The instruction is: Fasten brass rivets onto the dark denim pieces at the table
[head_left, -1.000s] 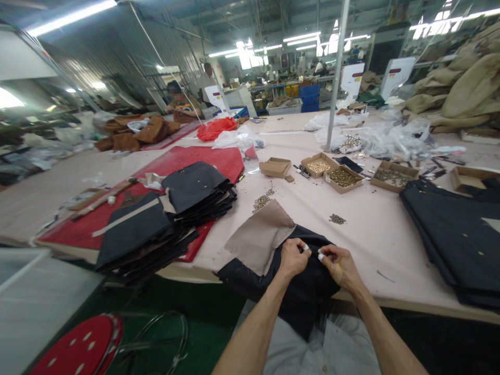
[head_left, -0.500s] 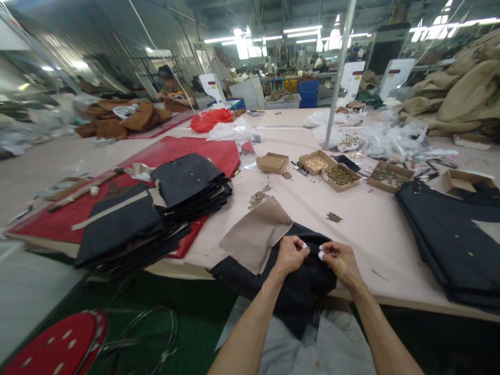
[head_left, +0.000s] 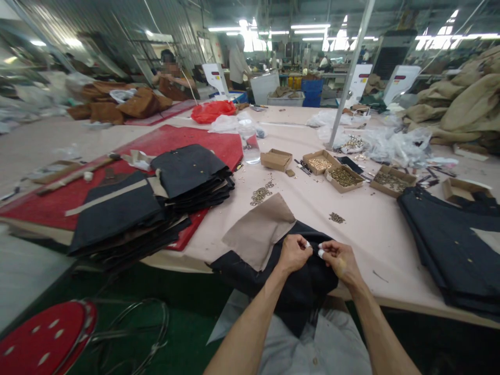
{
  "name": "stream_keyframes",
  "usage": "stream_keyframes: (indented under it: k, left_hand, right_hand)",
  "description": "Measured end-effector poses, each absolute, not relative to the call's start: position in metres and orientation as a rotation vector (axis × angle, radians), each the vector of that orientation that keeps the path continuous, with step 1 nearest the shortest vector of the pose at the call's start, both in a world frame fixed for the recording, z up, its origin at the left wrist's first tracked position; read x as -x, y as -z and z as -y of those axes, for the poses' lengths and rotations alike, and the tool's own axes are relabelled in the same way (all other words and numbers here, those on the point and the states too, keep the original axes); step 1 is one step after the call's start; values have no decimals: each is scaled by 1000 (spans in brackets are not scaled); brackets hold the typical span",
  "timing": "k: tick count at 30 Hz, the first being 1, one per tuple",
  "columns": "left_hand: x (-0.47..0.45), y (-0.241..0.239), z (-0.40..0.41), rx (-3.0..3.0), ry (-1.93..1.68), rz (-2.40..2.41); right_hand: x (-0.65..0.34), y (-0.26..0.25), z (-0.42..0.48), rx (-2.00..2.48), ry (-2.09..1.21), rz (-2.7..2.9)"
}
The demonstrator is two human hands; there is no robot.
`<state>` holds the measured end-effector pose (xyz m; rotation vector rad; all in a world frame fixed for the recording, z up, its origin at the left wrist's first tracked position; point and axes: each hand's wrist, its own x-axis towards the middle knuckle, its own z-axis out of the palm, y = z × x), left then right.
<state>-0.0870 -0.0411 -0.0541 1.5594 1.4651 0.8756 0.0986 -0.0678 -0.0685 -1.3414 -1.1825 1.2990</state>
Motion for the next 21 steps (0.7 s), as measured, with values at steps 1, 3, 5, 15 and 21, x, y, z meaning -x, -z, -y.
stream_keyframes:
  k: [1,3,5,15,21]
  left_hand:
    - [87,54,41,-1568,-872,-1475]
    - [87,55,42,-1591,-877,-1491]
    - [86,57,44,-1611,-894,-1503]
    - [87,57,44,-1616,-937,-1493]
    - [87,59,43,-1652,-942,-1455]
  right_hand:
    - [-97,70,68,1338,-1294,1170]
    - [-94,71,69,1341,-1271,1162]
    - [-93,72,70,1355,-1238,1167]
    - [-93,78,69,1374,-1183,1128]
    - [-89,73,69,1339,-1233,1167]
